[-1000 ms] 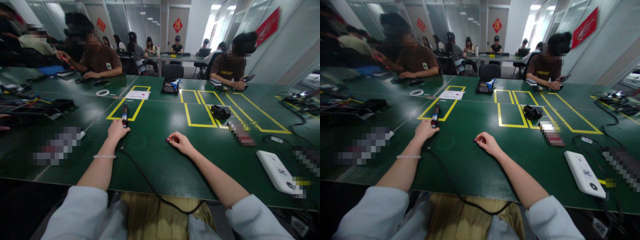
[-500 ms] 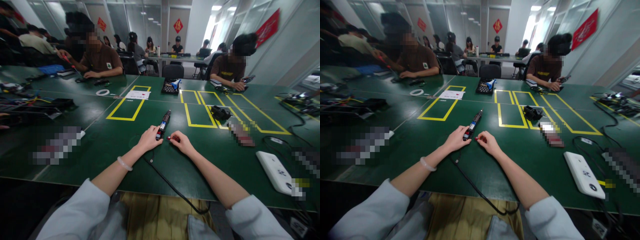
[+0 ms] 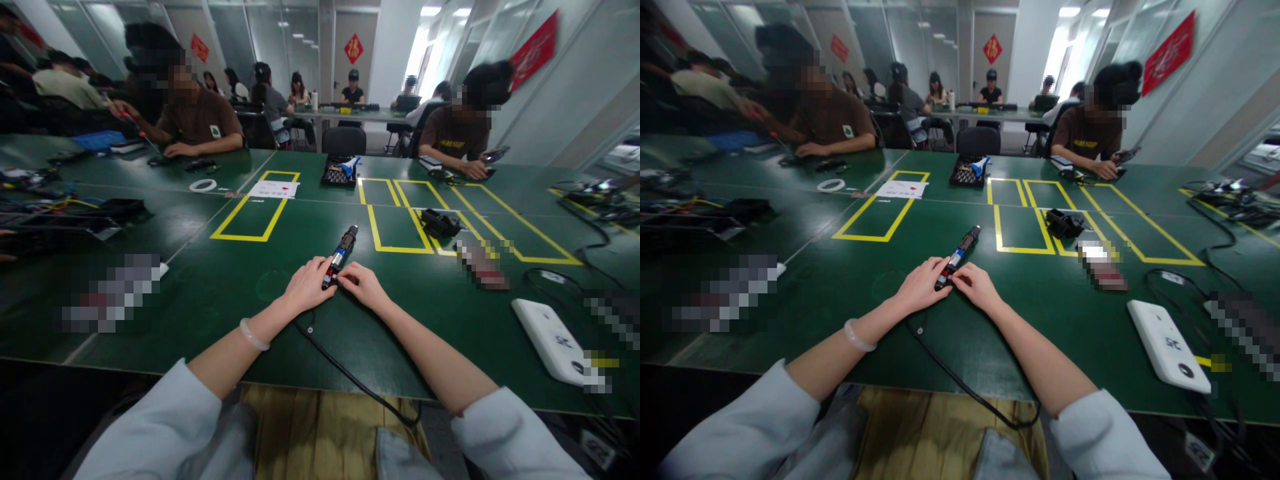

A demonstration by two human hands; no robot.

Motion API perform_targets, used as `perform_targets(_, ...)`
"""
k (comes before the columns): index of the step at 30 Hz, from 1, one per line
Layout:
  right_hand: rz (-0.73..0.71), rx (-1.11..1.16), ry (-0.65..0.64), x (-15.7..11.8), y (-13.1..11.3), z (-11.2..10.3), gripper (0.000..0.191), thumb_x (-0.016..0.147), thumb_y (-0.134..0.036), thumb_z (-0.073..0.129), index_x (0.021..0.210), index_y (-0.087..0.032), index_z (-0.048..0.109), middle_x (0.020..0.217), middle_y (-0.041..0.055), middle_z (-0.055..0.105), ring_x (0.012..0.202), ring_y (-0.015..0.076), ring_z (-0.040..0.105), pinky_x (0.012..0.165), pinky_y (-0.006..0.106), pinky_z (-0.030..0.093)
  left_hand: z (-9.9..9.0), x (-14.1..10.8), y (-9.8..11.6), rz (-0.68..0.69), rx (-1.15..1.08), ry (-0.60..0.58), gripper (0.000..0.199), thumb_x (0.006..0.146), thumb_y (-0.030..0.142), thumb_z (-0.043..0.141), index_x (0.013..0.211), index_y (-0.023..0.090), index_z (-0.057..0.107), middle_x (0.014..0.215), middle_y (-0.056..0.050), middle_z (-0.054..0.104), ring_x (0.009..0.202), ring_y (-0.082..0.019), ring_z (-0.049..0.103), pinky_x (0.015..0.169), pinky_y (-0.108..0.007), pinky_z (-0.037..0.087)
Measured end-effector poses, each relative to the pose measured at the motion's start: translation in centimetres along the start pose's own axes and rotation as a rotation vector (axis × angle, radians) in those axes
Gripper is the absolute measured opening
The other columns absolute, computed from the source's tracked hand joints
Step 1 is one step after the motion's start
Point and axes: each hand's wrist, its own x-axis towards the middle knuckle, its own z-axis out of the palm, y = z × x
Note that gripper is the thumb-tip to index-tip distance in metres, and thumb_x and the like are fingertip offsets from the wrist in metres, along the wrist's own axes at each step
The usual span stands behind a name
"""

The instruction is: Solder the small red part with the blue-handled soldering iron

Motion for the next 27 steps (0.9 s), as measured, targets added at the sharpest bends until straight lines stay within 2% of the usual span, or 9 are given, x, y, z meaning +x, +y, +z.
perform_targets(5,-0.001,0.017,0.002,-0.1,-0.3,-0.1,0.016,0.090,-0.030,0.058,0.092,-0.019,0.070,0.086,0.0048,0.063,0.068,0.0131,0.056,0.066,0.027,0.046,0.0,0.3,0.6,-0.027,0.074,0.017,0.067,0.087,0.050,0.051,0.144,0.019,0.034,0.124,-0.012,0.051,0.104,-0.027,0.055,0.085,-0.037,0.047)
perform_targets(13,0.104,0.183,-0.041,-0.2,-0.3,-0.1,0.026,0.085,-0.032,0.063,0.106,-0.017,0.064,0.086,0.0031,0.067,0.061,0.0107,0.055,0.062,0.025,0.048,0.0,0.5,0.6,-0.068,0.117,0.004,0.063,0.089,0.047,0.052,0.145,0.027,0.034,0.118,-0.010,0.049,0.100,-0.024,0.054,0.083,-0.035,0.046)
perform_targets(18,0.094,0.194,-0.071,-0.2,-0.7,-0.1,0.028,0.084,-0.030,0.063,0.109,-0.018,0.061,0.091,0.0033,0.066,0.063,0.0102,0.054,0.063,0.025,0.048,-0.3,0.4,0.2,-0.076,0.099,-0.012,0.064,0.088,0.048,0.053,0.147,0.031,0.033,0.116,-0.010,0.048,0.098,-0.025,0.053,0.080,-0.035,0.046)
perform_targets(23,0.082,0.162,-0.100,-0.2,-0.7,-0.1,0.027,0.085,-0.026,0.060,0.111,-0.018,0.060,0.091,0.0026,0.064,0.065,0.0101,0.053,0.064,0.024,0.047,-0.7,0.4,-1.6,-0.149,0.126,0.004,0.063,0.089,0.048,0.052,0.147,0.032,0.032,0.117,-0.010,0.048,0.099,-0.025,0.053,0.081,-0.034,0.045)
perform_targets(27,0.084,0.158,-0.116,-0.3,-0.5,-0.1,0.025,0.086,-0.025,0.057,0.110,-0.018,0.061,0.086,0.0014,0.063,0.065,0.0099,0.052,0.063,0.023,0.045,-1.3,0.4,-4.7,-0.274,0.156,-0.010,0.062,0.089,0.051,0.050,0.145,0.031,0.036,0.121,-0.012,0.047,0.100,-0.027,0.053,0.083,-0.037,0.045)
